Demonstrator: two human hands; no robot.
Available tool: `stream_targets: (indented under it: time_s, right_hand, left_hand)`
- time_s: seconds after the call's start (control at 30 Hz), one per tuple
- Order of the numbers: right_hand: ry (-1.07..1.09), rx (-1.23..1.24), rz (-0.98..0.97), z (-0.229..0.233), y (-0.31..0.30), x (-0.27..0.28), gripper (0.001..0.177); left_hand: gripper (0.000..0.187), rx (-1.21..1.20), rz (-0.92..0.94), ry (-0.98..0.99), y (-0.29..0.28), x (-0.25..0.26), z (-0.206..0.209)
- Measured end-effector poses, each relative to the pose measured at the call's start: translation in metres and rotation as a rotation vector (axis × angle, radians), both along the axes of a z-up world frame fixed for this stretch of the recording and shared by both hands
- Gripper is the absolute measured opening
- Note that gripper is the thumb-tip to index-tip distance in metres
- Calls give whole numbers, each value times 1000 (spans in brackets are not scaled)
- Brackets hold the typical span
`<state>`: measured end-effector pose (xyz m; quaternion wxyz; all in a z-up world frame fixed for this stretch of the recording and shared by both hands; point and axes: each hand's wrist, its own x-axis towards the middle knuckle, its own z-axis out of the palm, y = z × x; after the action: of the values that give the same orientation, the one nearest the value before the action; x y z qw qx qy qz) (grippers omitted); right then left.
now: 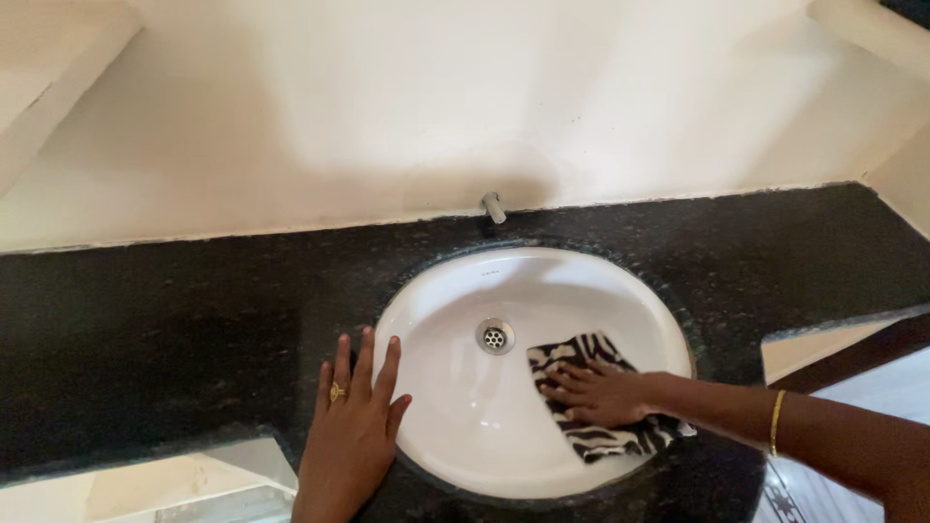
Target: The person wipes the interior of a white ceramic sink and the surrounding black granite countertop using a patterned cloth. The person repeatedly wipes the sink basin, faucet, and countertop surfaces.
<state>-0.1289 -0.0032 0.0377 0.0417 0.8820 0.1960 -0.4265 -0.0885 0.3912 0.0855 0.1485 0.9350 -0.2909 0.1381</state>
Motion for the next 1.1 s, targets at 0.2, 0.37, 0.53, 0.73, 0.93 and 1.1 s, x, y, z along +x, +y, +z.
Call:
stream_targets:
  time_s: [0.2, 0.37, 0.53, 0.73, 0.93, 1.1]
  right_hand:
    - [13, 505, 77, -22, 86, 10, 84]
    - [-137, 739, 183, -39, 135, 59, 80]
    - [-384, 743, 235, -58, 132, 98, 75]
    - [-580, 295, 210, -50, 78, 122, 66]
    - [-566, -152, 135, -29, 26, 96, 68]
    - [-296, -341, -139, -30, -12, 60, 80]
  left_hand:
    - [75, 114, -38, 94, -5, 14, -14]
    - [80, 152, -101, 144, -6, 25, -29]
    - [78, 99, -115, 97, -5, 22, -28]
    - [68, 106, -39, 95, -2, 10, -8]
    - [63, 30, -11, -66, 2, 0, 3]
    - [62, 42, 42, -76, 3, 2, -6]
